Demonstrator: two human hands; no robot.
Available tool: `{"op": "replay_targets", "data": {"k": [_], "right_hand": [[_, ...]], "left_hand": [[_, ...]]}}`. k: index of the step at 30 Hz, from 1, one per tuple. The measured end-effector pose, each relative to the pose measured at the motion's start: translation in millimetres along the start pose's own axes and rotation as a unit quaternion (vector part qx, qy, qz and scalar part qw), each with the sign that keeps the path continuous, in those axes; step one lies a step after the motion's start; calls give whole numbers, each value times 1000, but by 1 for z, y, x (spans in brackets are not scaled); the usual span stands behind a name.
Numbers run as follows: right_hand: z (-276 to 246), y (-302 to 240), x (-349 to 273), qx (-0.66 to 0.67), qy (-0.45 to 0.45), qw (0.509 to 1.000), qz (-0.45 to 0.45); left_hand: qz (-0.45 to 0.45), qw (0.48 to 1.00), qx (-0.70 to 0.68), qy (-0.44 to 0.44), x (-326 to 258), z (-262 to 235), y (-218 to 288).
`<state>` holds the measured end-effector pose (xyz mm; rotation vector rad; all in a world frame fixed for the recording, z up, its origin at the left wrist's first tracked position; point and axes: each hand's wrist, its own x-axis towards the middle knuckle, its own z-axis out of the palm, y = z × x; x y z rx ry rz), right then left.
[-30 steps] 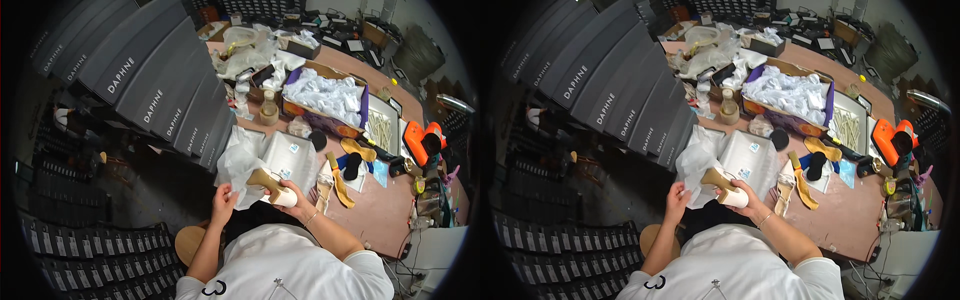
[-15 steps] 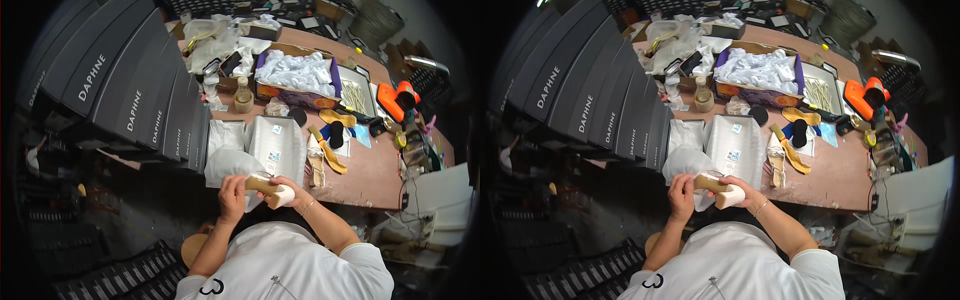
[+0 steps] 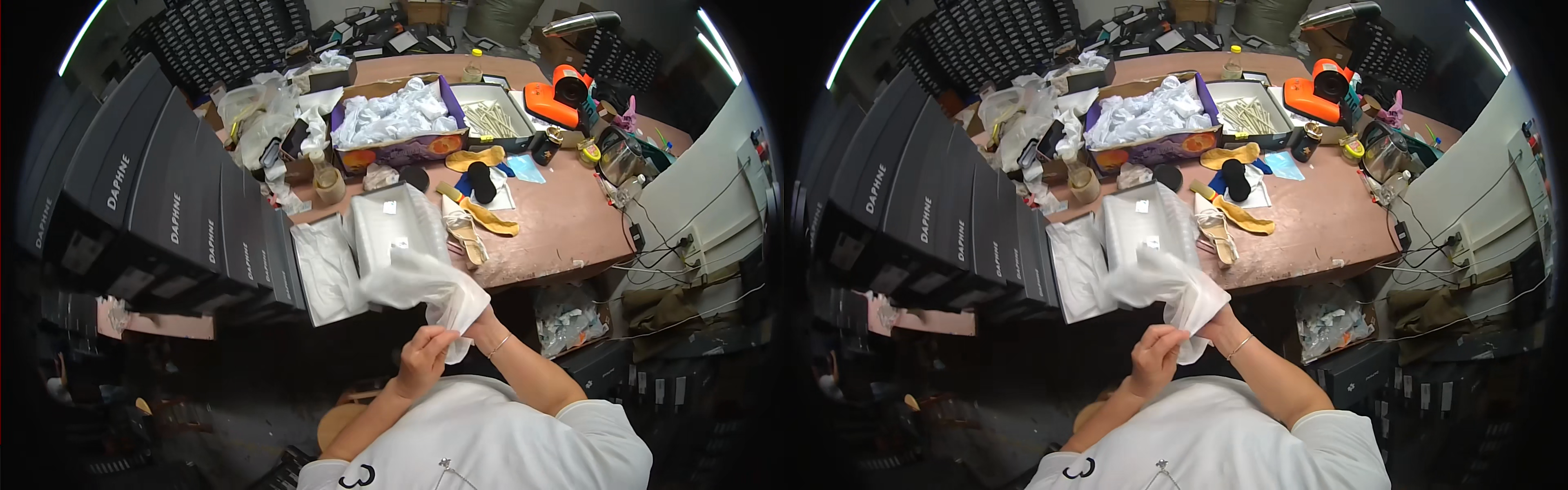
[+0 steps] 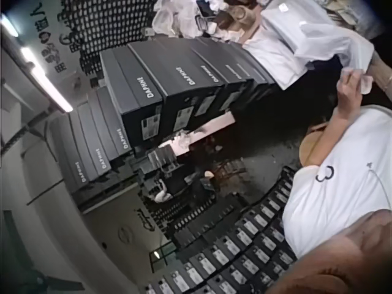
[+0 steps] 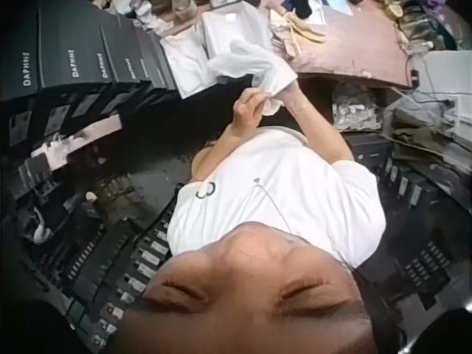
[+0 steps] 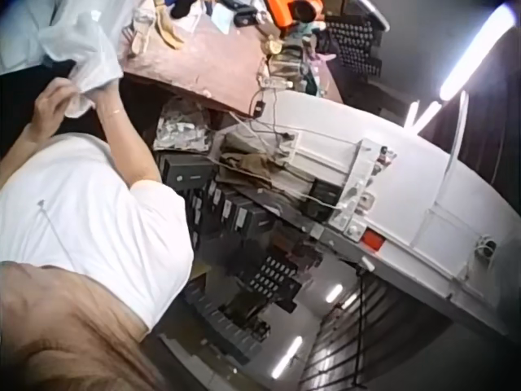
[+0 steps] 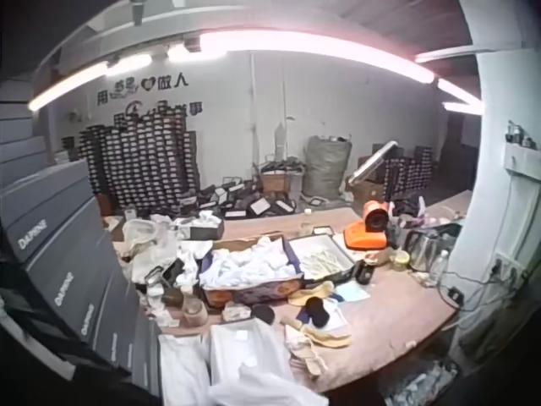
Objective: Packing a pair of high-heeled shoes into a box with protective paper.
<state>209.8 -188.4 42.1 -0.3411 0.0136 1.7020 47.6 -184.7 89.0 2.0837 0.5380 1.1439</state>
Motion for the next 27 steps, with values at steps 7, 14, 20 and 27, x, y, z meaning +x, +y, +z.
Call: {"op": "replay_targets", "data": {"k": [7,14,20,27], "right_hand": [[-92,-27,-92,-778,62,583,-227],[-88,-50,-174,-548,59,816,-175],[-73,-67,-202,-548,51,817,-175],[-31,-63,-158,-692,-135,703,-89]], "left_hand": [[42,997,-46,-36,-14,77,60],[18,983,-132,-128,-54,140,114],[-456,796,-365,158,-87,116,68],[-397,658,-525,366,-37,34,-39]]}}
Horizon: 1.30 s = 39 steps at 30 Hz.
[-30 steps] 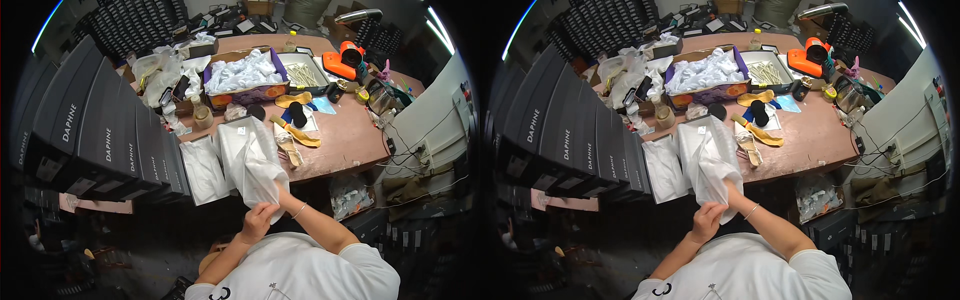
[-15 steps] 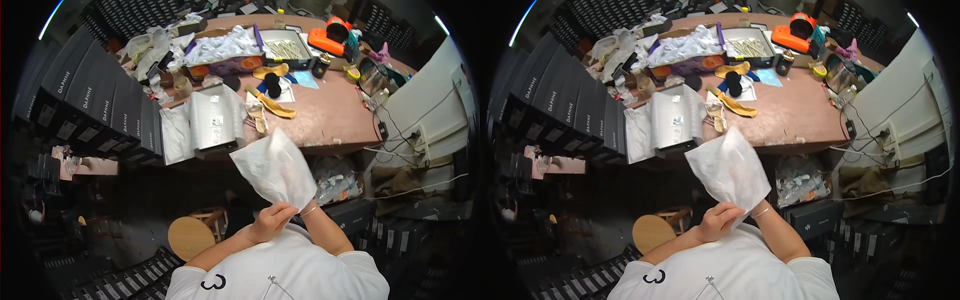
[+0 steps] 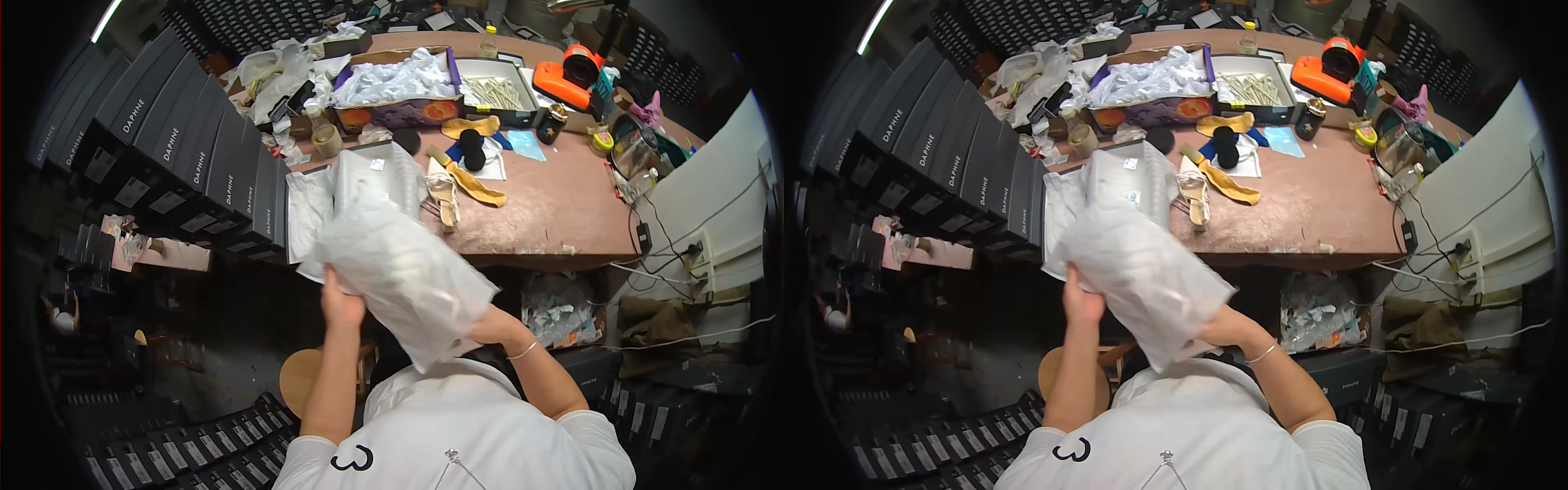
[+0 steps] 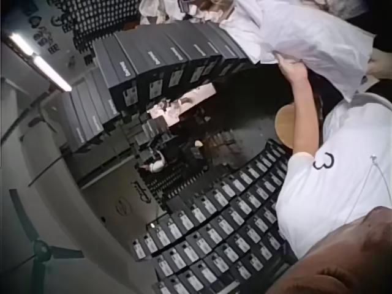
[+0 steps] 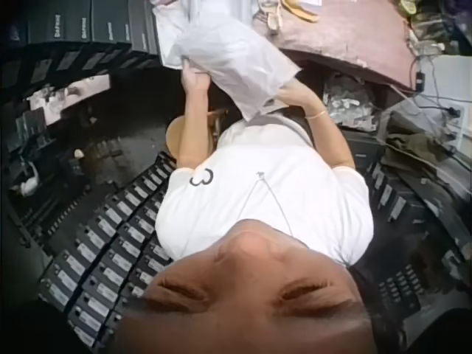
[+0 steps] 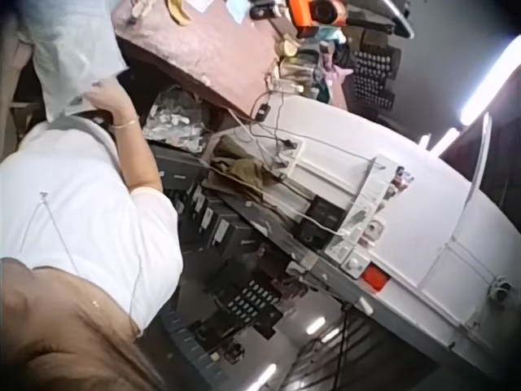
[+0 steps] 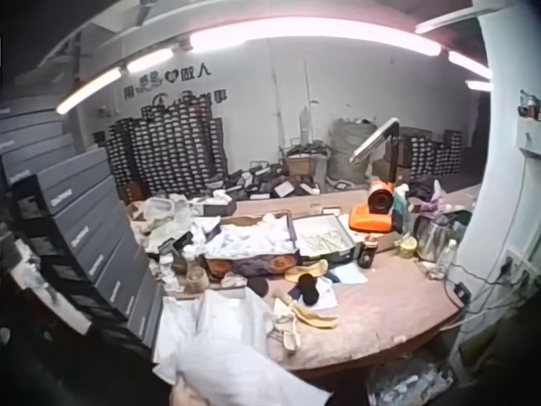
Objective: Packing a pair of high-heeled shoes into a box with protective paper.
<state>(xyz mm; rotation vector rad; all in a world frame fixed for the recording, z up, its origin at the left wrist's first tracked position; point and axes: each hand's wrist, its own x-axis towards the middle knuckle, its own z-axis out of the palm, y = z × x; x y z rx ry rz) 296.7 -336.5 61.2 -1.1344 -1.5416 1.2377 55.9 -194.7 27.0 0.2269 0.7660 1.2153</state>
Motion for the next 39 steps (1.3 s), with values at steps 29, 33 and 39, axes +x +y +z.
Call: {"op": "replay_targets", "data": {"k": [29,33,39], "right_hand": [[44,-19,263,-131,47,990,39],[26,-26,275,-174,-17,984,-26],[46,-22,283,-61,-57,995,50]], "left_hand": [[-212,972,-6,-97,189,41,76],[-261,948,-174,-44,208,49,104],[-368,854,-366,-27,213,46,83]]}}
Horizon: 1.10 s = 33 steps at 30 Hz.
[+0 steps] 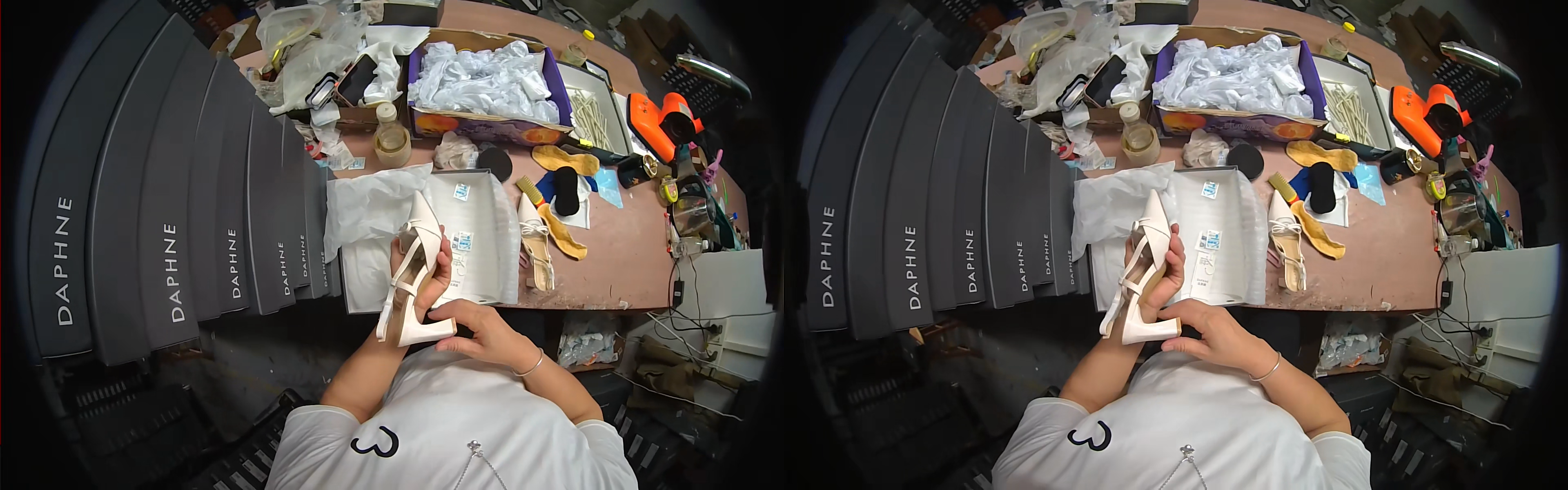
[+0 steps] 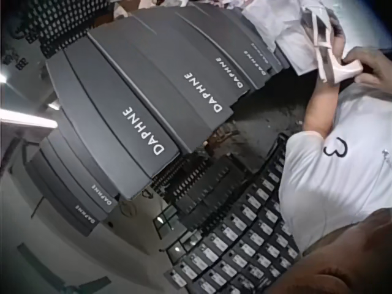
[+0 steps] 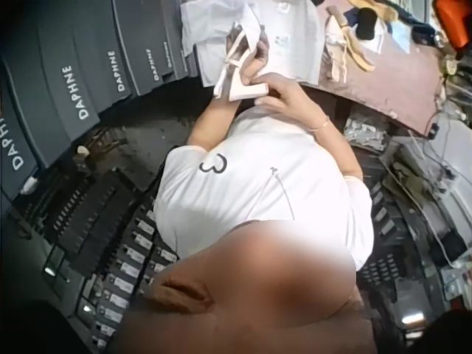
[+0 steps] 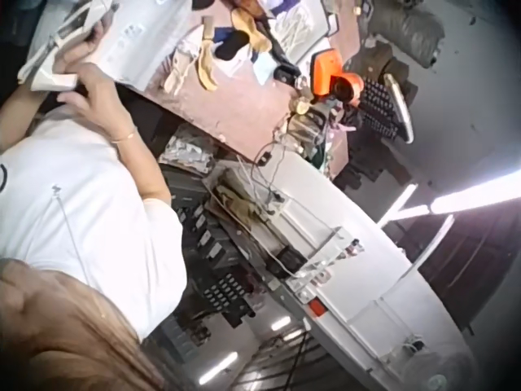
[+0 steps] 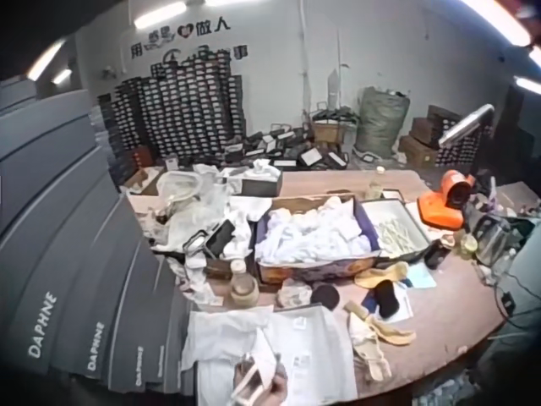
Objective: Packing a pair of high-heeled shoes into a box with protective paper.
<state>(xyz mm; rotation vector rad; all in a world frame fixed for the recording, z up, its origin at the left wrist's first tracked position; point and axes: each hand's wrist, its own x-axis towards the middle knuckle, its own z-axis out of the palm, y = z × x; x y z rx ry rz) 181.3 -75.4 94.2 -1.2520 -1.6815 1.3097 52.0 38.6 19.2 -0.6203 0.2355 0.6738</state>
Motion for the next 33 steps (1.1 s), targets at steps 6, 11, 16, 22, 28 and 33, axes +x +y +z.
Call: {"op": "replay_targets", "data": {"k": [6,11,16,22,28,33], "right_hand": [[8,-1,-1,28,-10,1000,0],[13,1,2,18,-10,1000,-18],[19,2,6,11,-14,999,-26],[24,-6,9,38,-28,999,-1],[25,-11,9,46,-31,998,-14],[26,-3,-6,356,-62,929,84]], "left_hand": [[-50,994,77,-63,6,-3,0],[-32,972,224,-68,2,12,9],[-31,971,228,-71,-1,15,13],[-74,988,127,-54,1,-17,23],[-110,987,99,-65,0,-21,22],[54,975,151,-151,-21,-2,4]]}}
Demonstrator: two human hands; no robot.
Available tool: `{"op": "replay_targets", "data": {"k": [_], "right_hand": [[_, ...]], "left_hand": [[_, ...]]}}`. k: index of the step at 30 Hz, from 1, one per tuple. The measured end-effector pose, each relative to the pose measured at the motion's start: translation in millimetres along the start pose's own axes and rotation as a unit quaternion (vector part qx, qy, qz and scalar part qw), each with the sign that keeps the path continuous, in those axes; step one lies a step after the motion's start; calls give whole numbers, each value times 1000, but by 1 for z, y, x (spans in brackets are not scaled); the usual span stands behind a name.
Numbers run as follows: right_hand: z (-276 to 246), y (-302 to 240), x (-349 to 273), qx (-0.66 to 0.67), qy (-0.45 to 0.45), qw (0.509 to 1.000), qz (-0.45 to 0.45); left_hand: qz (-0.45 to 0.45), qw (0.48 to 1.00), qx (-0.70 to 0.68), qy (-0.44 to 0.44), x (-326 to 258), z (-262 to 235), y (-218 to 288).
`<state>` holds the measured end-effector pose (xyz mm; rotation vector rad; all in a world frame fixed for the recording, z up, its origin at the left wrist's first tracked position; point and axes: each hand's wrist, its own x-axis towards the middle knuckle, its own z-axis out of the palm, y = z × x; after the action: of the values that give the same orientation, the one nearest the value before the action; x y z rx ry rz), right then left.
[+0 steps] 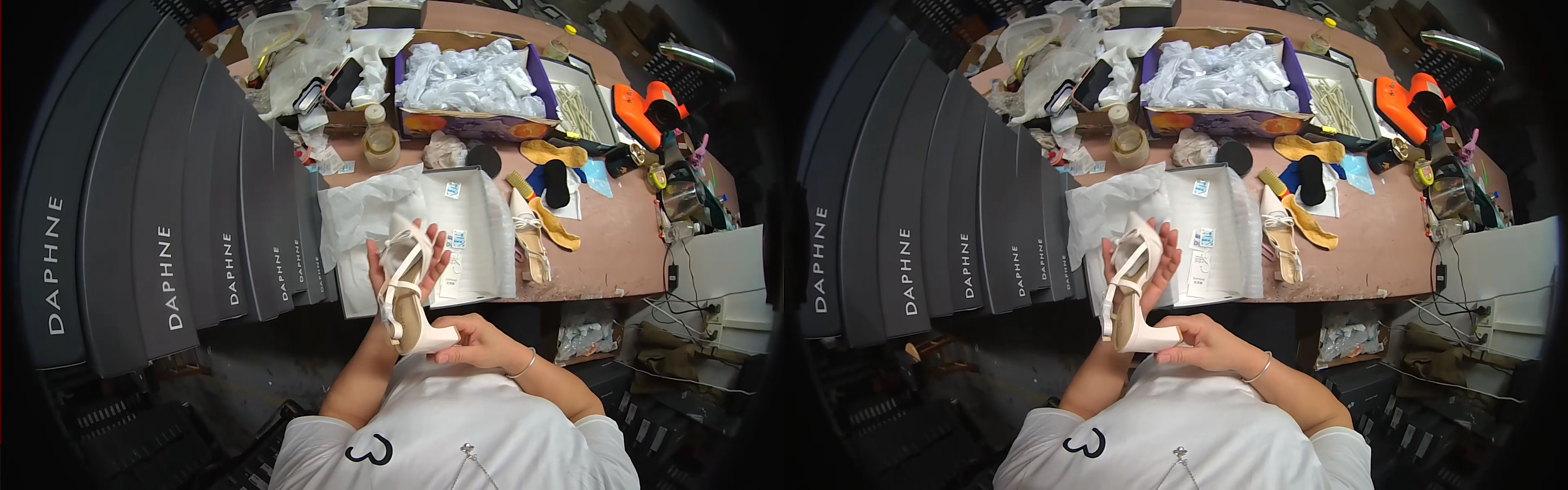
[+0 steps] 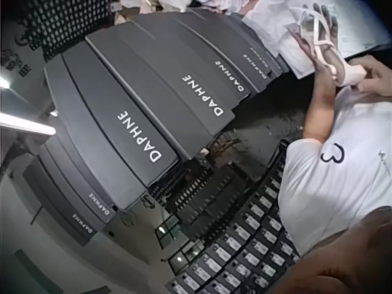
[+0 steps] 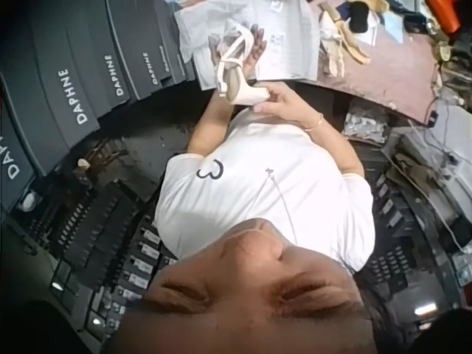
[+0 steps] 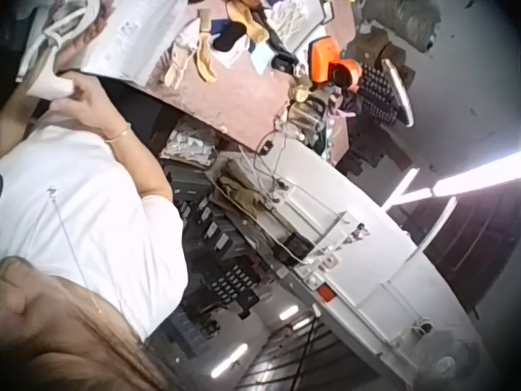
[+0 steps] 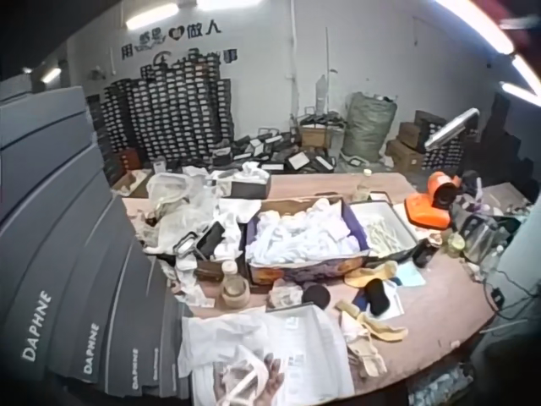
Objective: Packing a pair of high-heeled shoes into a box with protective paper.
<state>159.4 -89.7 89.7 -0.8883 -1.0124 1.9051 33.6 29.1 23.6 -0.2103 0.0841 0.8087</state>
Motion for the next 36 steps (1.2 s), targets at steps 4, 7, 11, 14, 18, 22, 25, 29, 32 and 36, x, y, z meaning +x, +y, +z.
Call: {"op": "replay_targets", "data": {"k": [4,7,11,14,18,22,25,29,32,36], "right_hand": [[0,11,0,120,-11,991,50],[-8,13,-6,33,34,999,24],[-48,2,-22,-29,191,977,-87],[-39,-39,-26,-412,180,887,-108],[-27,-36,-6,-602,120,787,-56],[-61,-1,-21,-352,193,916,-9],[-77,9,-46,-112,254,960,18],[-90,3,-56,-60,294,954,1],[-88,-7,-57,6,291,956,-29],[-90,-22,-76,37,249,959,-132]], "left_hand": [[33,995,-60,79,-14,-8,11],[51,990,-57,116,-19,-13,15],[136,958,175,180,-31,-11,27],[137,923,254,256,-21,-6,13],[151,904,321,239,2,-9,-23],[186,573,798,11,-4,3,-8],[178,296,938,10,-2,-13,43],[170,59,980,88,12,-66,99],[268,140,950,74,42,-57,115],[296,561,771,60,58,76,52]]}}
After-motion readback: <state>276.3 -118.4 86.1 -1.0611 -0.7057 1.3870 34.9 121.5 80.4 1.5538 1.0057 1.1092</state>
